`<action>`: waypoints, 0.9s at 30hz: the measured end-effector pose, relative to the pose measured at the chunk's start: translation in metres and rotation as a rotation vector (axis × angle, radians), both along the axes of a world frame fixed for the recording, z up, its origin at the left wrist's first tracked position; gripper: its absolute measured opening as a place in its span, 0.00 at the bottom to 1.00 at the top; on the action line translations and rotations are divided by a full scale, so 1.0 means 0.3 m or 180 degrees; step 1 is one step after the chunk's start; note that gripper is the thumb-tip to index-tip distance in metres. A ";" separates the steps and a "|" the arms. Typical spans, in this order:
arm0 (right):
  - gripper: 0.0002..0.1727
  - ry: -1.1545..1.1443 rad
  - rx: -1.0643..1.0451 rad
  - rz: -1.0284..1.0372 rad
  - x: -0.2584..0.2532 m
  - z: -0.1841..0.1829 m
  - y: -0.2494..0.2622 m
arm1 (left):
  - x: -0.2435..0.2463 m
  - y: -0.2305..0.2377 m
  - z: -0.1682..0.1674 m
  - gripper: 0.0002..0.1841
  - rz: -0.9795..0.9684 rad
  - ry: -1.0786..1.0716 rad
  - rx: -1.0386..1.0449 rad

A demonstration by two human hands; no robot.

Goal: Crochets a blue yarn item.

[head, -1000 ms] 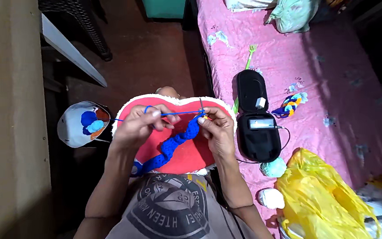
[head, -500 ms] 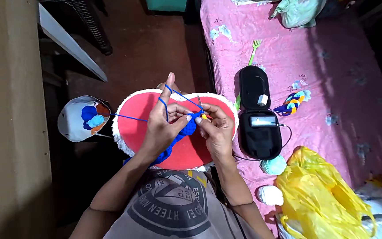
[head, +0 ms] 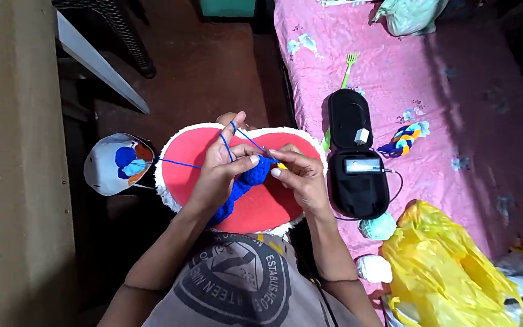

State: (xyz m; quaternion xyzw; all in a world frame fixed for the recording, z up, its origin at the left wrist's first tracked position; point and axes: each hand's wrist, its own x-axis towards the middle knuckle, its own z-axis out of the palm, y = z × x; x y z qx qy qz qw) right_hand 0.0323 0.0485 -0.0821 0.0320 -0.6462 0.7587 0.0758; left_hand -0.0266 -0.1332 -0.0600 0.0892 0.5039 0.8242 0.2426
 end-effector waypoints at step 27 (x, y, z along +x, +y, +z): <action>0.23 0.1154 0.4113 -0.1095 0.084 0.094 0.004 | 0.050 0.032 0.027 0.48 0.0673 0.1381 -0.0786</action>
